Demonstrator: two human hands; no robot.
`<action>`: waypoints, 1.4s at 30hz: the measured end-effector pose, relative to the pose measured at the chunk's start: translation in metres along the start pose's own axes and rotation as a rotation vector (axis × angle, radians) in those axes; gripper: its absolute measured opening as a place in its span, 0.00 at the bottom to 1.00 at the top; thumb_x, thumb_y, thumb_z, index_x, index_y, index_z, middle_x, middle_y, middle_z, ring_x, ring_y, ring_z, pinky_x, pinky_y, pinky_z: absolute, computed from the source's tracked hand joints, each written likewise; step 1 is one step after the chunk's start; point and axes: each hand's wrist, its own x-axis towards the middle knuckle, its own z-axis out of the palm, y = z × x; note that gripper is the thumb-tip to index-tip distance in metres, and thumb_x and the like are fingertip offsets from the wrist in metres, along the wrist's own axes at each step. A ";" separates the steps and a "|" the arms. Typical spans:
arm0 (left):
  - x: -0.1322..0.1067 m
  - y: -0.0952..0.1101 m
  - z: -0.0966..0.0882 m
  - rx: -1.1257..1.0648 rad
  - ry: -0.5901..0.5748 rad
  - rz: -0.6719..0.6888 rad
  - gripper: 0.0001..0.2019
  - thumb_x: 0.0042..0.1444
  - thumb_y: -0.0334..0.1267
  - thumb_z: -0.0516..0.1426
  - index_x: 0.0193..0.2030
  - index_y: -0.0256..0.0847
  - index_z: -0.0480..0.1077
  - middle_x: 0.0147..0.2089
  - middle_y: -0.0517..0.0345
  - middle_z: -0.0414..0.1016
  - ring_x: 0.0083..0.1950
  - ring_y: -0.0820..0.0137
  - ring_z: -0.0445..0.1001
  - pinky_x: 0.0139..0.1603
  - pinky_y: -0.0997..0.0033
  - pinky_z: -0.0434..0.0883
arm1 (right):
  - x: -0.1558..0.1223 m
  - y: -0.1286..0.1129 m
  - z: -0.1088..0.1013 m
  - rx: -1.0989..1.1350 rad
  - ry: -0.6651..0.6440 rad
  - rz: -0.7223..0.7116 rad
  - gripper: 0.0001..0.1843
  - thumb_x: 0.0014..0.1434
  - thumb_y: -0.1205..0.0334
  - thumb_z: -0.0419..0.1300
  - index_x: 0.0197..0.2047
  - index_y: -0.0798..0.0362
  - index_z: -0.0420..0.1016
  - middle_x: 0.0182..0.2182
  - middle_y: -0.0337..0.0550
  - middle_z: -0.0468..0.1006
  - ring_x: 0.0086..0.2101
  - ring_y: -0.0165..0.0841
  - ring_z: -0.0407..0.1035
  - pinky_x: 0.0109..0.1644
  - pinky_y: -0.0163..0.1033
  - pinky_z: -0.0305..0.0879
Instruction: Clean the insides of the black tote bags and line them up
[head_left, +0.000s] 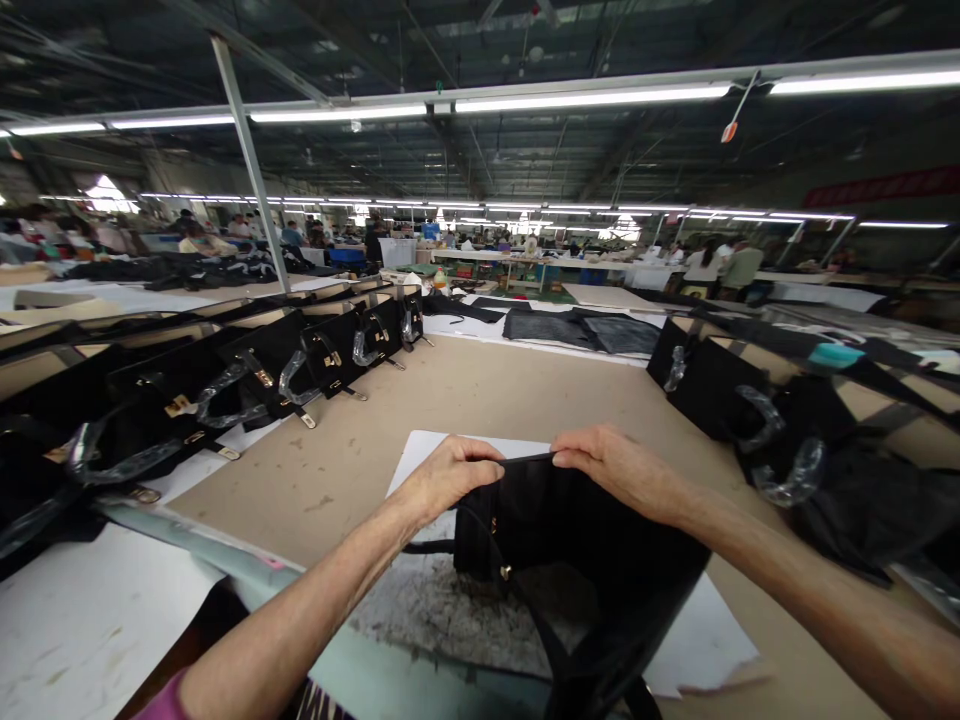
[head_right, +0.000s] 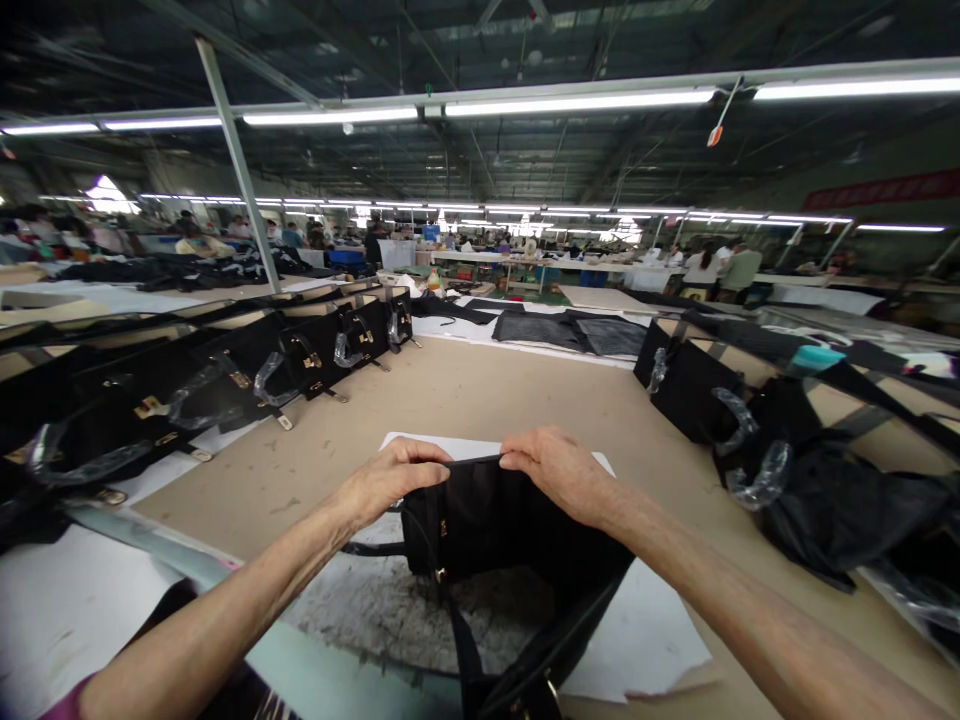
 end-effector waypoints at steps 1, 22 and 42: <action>0.000 0.001 0.000 0.007 -0.011 0.001 0.11 0.43 0.38 0.54 0.32 0.34 0.72 0.22 0.63 0.65 0.23 0.78 0.57 0.24 0.78 0.53 | 0.000 0.000 0.000 0.001 0.002 0.002 0.15 0.57 0.56 0.46 0.27 0.51 0.70 0.22 0.36 0.70 0.26 0.29 0.63 0.30 0.32 0.55; 0.002 0.004 -0.002 0.176 -0.062 0.094 0.12 0.46 0.35 0.50 0.34 0.34 0.72 0.24 0.62 0.65 0.24 0.78 0.57 0.24 0.80 0.54 | 0.012 -0.011 0.008 -0.038 0.020 -0.076 0.14 0.57 0.56 0.47 0.28 0.50 0.71 0.21 0.35 0.71 0.25 0.28 0.62 0.30 0.32 0.52; 0.002 -0.008 -0.002 0.000 0.059 -0.017 0.13 0.44 0.43 0.55 0.26 0.32 0.70 0.19 0.64 0.57 0.21 0.79 0.52 0.22 0.77 0.48 | 0.027 -0.021 0.005 0.051 -0.075 -0.032 0.13 0.53 0.58 0.50 0.21 0.53 0.66 0.15 0.31 0.58 0.20 0.24 0.54 0.26 0.30 0.47</action>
